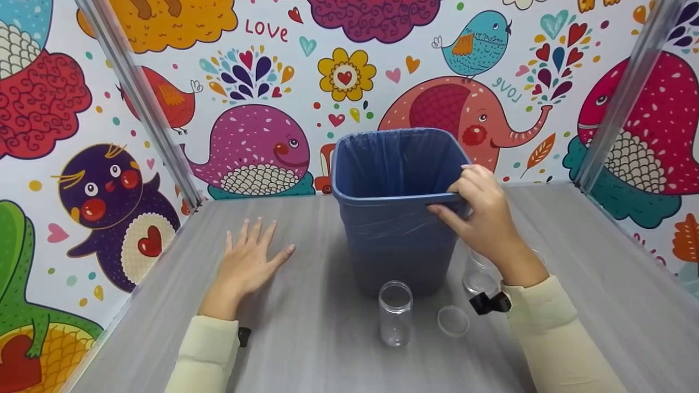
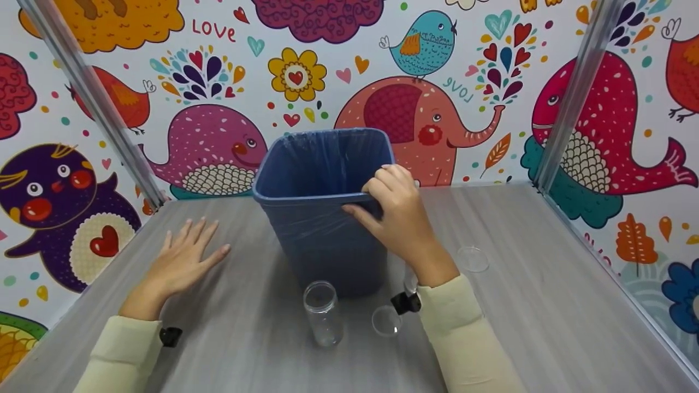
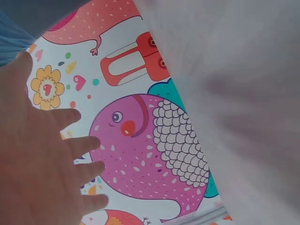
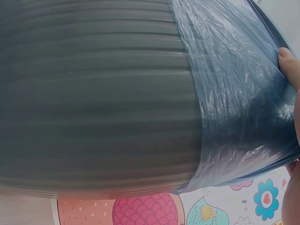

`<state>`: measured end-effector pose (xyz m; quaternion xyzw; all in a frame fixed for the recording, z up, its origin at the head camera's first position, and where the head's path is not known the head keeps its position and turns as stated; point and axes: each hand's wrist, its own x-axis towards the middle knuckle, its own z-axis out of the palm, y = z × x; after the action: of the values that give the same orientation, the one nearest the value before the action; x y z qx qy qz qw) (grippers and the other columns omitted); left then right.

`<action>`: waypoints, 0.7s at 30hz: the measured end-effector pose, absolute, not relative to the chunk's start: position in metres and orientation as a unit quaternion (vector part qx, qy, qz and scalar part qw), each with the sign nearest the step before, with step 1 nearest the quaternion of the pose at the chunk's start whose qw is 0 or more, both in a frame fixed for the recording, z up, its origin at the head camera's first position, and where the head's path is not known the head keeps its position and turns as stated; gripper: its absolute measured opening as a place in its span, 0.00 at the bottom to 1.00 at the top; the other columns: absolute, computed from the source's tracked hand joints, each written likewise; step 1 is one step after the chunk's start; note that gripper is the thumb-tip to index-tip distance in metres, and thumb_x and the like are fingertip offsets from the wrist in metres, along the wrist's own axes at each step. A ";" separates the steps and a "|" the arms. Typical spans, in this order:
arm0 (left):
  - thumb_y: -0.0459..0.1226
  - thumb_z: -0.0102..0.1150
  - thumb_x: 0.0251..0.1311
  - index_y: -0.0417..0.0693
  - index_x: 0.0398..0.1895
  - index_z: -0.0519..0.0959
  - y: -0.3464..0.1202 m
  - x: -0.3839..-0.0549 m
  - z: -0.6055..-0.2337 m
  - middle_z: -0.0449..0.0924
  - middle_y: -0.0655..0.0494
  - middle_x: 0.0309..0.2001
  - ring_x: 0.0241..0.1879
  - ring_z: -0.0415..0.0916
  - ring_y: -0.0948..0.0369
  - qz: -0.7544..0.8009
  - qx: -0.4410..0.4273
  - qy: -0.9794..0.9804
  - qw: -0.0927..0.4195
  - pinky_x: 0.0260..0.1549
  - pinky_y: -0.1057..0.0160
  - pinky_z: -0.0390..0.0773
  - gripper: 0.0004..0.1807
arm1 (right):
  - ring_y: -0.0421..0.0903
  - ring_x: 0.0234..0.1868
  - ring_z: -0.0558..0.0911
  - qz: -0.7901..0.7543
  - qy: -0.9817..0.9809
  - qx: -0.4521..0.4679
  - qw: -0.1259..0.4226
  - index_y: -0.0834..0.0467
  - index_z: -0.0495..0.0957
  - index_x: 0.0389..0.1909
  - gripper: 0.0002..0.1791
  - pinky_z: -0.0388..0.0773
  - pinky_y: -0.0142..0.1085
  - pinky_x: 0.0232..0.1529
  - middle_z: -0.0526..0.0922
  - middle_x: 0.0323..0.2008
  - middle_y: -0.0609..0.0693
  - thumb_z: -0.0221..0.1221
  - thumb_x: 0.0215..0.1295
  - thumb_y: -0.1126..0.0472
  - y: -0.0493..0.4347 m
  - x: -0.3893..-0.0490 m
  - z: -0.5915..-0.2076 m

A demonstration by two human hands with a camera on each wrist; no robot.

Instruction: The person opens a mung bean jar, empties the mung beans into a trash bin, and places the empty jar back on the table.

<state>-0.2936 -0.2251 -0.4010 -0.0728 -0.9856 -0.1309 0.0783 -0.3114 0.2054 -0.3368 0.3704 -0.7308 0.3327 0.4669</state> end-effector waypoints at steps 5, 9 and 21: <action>0.70 0.41 0.75 0.46 0.85 0.56 -0.223 -0.293 -0.402 0.47 0.36 0.85 0.84 0.35 0.35 -0.125 -0.072 -0.986 0.079 0.76 0.29 0.28 0.50 | 0.57 0.43 0.76 0.329 -0.734 0.371 0.463 0.63 0.77 0.30 0.18 0.69 0.50 0.57 0.74 0.28 0.54 0.80 0.52 0.66 0.205 -0.312 -0.337; 0.72 0.40 0.73 0.47 0.85 0.57 -0.221 -0.294 -0.403 0.48 0.37 0.85 0.84 0.36 0.36 -0.121 -0.071 -0.986 0.085 0.76 0.30 0.29 0.51 | 0.57 0.43 0.75 0.327 -0.735 0.375 0.461 0.63 0.77 0.31 0.18 0.69 0.50 0.58 0.75 0.28 0.54 0.80 0.52 0.66 0.207 -0.312 -0.336; 0.72 0.38 0.74 0.49 0.87 0.53 -0.220 -0.301 -0.408 0.44 0.38 0.86 0.84 0.34 0.37 -0.125 -0.071 -0.985 0.095 0.76 0.30 0.28 0.51 | 0.62 0.53 0.79 0.301 -0.748 0.382 0.452 0.63 0.84 0.39 0.29 0.65 0.46 0.74 0.82 0.36 0.58 0.69 0.62 0.38 0.219 -0.305 -0.335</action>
<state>-0.3011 -0.2198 -0.4075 -0.0705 -0.9851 -0.1253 0.0947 -0.3047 0.2194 -0.3352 0.3820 -0.7478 0.3009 0.4520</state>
